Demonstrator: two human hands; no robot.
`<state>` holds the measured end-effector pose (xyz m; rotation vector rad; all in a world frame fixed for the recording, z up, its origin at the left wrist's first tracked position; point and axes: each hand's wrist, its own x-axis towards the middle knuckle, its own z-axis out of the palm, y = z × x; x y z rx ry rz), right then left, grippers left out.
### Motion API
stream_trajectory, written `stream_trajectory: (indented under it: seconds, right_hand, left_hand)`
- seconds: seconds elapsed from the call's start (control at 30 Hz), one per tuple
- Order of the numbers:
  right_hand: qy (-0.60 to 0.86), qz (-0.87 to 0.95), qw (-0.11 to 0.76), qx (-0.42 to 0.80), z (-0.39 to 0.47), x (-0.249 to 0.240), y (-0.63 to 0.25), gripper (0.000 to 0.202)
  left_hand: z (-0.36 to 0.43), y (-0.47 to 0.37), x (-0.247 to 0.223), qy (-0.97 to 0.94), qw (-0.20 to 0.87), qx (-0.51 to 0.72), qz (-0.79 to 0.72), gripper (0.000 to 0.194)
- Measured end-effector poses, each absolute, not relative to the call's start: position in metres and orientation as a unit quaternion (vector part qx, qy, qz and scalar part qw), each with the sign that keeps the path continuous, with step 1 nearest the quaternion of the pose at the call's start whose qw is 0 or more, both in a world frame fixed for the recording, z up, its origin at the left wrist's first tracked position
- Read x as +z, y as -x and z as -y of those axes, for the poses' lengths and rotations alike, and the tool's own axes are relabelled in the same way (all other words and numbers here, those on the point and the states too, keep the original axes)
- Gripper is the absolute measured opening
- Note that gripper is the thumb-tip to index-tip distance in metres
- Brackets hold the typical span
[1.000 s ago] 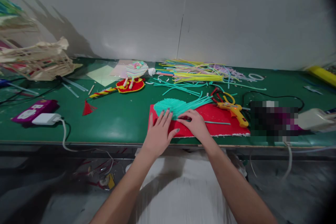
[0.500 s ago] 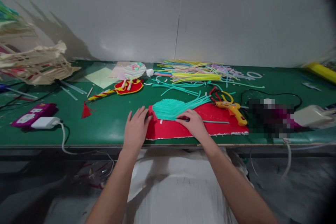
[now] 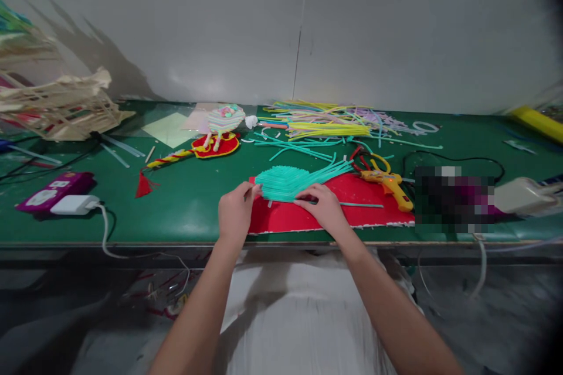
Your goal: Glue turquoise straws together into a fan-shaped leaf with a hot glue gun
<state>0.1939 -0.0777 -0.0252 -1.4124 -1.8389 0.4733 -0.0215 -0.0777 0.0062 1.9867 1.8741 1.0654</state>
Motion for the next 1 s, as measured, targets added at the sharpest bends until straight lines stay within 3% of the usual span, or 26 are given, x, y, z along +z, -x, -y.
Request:
stream_trajectory:
  seconds: [0.23,0.6,1.0]
  right_hand:
    - [0.551,0.721,0.380,0.180,0.077,-0.026,-0.194,0.013]
    - [0.553,0.726,0.372,0.169,0.077,-0.024,-0.193,0.012]
    - [0.560,0.743,0.347,0.122,0.081,-0.023,-0.204,0.012]
  left_hand:
    - [0.074,0.007,0.002,-0.685,0.174,0.426,-0.565,0.024]
    - [0.074,-0.018,-0.014,-0.794,0.183,0.380,-0.438,0.037]
    - [0.069,-0.017,-0.020,-0.800,0.214,0.330,-0.453,0.023]
